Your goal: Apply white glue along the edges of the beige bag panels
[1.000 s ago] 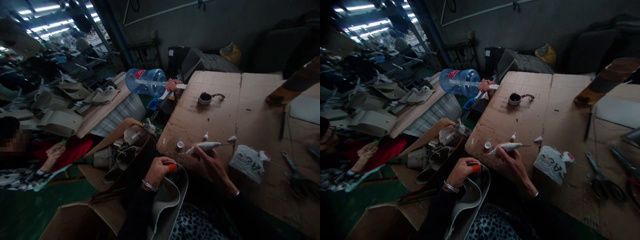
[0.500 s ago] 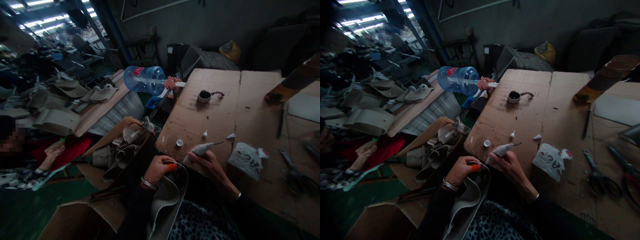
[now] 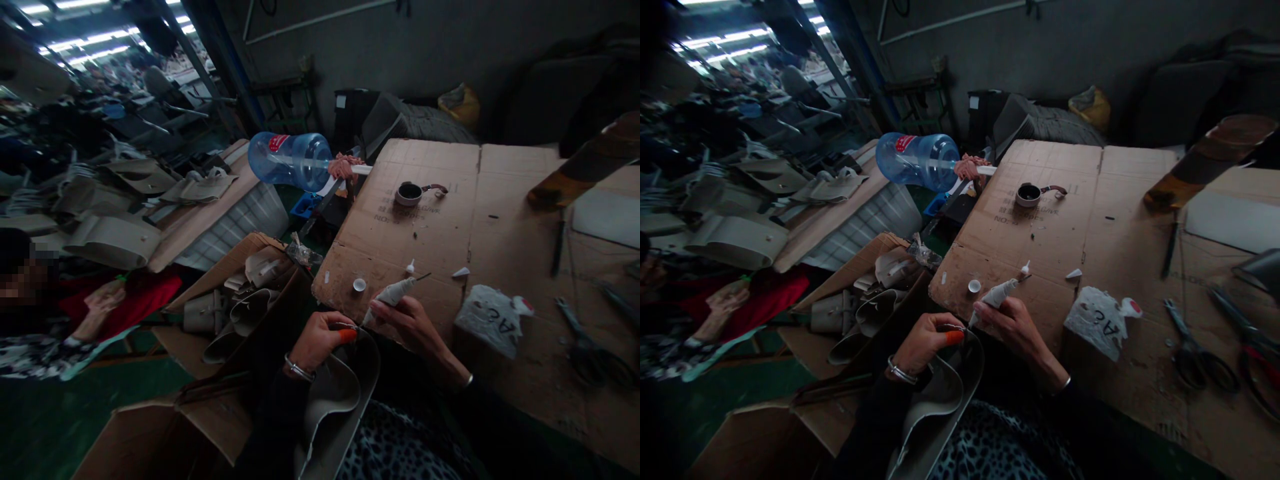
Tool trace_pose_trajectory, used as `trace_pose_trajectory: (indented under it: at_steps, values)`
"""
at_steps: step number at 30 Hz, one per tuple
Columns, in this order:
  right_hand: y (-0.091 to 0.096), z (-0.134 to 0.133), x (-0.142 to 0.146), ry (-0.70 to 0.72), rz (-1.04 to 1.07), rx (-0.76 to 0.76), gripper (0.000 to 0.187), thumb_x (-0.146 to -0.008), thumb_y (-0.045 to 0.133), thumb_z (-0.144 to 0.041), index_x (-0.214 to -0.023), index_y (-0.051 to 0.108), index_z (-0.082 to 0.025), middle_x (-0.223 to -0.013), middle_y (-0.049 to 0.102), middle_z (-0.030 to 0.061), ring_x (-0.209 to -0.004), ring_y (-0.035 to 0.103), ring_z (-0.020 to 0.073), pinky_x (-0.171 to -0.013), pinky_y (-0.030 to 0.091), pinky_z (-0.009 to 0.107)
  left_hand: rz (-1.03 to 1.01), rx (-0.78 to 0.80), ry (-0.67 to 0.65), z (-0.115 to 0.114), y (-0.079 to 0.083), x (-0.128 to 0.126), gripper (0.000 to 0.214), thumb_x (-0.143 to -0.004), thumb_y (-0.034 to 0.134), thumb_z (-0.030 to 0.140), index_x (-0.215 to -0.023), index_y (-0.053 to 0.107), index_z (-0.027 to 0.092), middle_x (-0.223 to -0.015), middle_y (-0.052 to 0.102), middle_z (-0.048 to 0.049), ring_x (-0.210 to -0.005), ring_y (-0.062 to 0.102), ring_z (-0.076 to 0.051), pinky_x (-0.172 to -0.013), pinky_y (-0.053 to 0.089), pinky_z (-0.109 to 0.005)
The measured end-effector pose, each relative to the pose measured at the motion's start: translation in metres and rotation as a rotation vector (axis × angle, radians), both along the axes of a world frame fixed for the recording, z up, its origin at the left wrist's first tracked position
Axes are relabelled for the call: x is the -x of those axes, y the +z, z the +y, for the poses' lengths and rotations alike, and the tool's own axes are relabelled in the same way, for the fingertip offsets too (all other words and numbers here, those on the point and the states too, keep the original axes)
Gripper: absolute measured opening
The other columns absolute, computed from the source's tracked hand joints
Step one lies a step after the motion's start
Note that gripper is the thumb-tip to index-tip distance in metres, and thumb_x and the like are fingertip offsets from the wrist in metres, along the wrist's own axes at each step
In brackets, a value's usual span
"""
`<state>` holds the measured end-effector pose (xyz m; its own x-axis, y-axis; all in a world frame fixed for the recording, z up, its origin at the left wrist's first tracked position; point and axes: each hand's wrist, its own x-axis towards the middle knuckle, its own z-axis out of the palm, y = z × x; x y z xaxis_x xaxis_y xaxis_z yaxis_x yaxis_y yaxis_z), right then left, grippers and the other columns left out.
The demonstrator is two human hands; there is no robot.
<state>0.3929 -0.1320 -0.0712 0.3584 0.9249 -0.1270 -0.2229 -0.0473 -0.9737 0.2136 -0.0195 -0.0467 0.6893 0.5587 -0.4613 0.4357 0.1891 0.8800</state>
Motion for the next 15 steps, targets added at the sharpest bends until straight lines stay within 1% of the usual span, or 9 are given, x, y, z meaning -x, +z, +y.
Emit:
trace_pose_trajectory:
  at_steps: [4,9,12,15]
  values:
    - [0.002,0.007,-0.001,-0.017,0.017,0.059,0.044,-0.078,0.075,-0.059,-0.074,0.065,-0.016,-0.069,0.059,0.0010,-0.065,0.051,0.0158,-0.059,0.040,0.027,-0.018,-0.018,-0.009,-0.003,0.005,-0.001,0.014,-0.068,0.078,0.026,-0.076,0.078,0.014,-0.076,0.073,-0.0054,-0.077,0.063,-0.020,-0.074,0.047,-0.028]
    - [0.004,0.019,0.000,0.006,0.010,0.077,0.045,-0.079,0.074,-0.060,-0.073,0.061,-0.017,-0.066,0.051,-0.0016,-0.059,0.043,0.0129,-0.054,0.034,0.026,-0.042,-0.032,-0.028,-0.005,0.001,0.002,0.012,-0.070,0.077,0.025,-0.076,0.078,0.015,-0.075,0.072,-0.0039,-0.075,0.061,-0.018,-0.073,0.044,-0.028]
    - [0.004,0.024,0.001,0.019,0.005,0.062,0.045,-0.079,0.073,-0.060,-0.073,0.062,-0.017,-0.066,0.052,-0.0013,-0.060,0.043,0.0130,-0.054,0.034,0.026,-0.067,-0.007,0.011,-0.006,-0.001,0.005,0.012,-0.068,0.078,0.025,-0.075,0.078,0.015,-0.074,0.072,-0.0033,-0.073,0.060,-0.017,-0.073,0.043,-0.027]
    - [0.003,0.018,0.004,0.045,0.000,0.045,0.046,-0.080,0.073,-0.060,-0.069,0.062,-0.017,-0.066,0.053,-0.0007,-0.061,0.045,0.0139,-0.056,0.036,0.026,-0.089,0.043,0.094,-0.006,0.000,0.010,0.012,-0.066,0.079,0.024,-0.073,0.077,0.014,-0.070,0.070,-0.0028,-0.070,0.059,-0.016,-0.071,0.042,-0.027]
